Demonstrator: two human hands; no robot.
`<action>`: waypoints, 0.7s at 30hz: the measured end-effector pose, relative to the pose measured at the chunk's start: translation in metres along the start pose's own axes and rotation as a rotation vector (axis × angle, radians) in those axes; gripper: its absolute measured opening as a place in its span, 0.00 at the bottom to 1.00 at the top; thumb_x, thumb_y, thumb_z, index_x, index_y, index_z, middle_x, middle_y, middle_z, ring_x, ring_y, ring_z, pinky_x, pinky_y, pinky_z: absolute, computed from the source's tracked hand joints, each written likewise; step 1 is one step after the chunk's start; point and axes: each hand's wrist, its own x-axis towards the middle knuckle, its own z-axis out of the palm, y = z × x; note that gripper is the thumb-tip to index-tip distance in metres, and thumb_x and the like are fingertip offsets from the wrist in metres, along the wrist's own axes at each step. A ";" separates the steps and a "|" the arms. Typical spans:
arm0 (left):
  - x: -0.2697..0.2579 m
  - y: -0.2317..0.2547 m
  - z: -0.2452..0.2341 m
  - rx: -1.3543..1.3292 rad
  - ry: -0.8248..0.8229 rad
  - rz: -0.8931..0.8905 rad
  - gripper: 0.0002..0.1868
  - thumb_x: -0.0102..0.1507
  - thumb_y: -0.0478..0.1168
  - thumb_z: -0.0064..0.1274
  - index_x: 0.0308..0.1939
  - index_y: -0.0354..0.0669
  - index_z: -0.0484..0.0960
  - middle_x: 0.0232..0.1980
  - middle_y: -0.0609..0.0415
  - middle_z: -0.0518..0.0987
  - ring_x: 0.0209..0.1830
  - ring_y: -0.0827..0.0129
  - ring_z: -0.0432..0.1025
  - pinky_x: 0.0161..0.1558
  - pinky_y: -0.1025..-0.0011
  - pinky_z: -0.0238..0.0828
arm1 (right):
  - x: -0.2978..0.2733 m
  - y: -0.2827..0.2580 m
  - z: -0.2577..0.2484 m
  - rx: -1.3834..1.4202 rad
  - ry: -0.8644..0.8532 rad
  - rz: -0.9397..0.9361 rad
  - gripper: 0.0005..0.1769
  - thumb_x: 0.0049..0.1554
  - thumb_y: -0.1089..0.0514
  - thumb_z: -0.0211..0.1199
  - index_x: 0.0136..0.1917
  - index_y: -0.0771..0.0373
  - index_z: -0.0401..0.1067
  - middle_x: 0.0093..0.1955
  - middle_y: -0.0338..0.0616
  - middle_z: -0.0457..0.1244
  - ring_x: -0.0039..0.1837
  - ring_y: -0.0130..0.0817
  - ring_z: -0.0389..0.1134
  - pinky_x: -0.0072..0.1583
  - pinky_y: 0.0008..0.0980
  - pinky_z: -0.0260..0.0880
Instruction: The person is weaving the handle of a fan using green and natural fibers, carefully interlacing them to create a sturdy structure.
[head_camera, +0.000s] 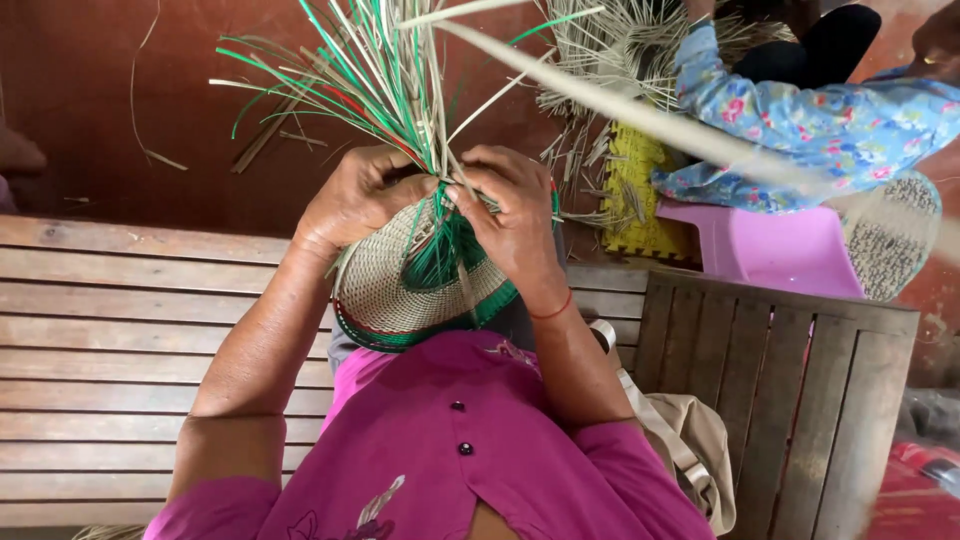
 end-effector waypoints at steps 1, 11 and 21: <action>0.001 0.002 0.000 0.001 -0.001 0.001 0.08 0.65 0.34 0.62 0.46 0.34 0.85 0.37 0.49 0.78 0.37 0.70 0.69 0.36 0.68 0.70 | 0.002 -0.001 -0.003 -0.001 0.002 -0.001 0.07 0.59 0.57 0.74 0.52 0.54 0.81 0.55 0.38 0.71 0.64 0.39 0.69 0.66 0.39 0.62; -0.001 0.000 0.003 -0.004 -0.002 0.033 0.11 0.67 0.36 0.60 0.31 0.37 0.80 0.27 0.55 0.73 0.29 0.74 0.65 0.31 0.72 0.64 | 0.006 -0.006 -0.014 0.082 -0.026 -0.074 0.04 0.57 0.59 0.75 0.47 0.57 0.82 0.52 0.44 0.72 0.57 0.46 0.72 0.62 0.43 0.70; -0.006 0.000 0.019 -0.113 -0.028 0.043 0.07 0.66 0.36 0.60 0.45 0.35 0.84 0.40 0.52 0.80 0.41 0.72 0.70 0.43 0.67 0.73 | 0.006 -0.025 -0.025 0.097 -0.089 -0.080 0.03 0.58 0.69 0.69 0.45 0.68 0.76 0.53 0.57 0.67 0.56 0.55 0.70 0.59 0.54 0.72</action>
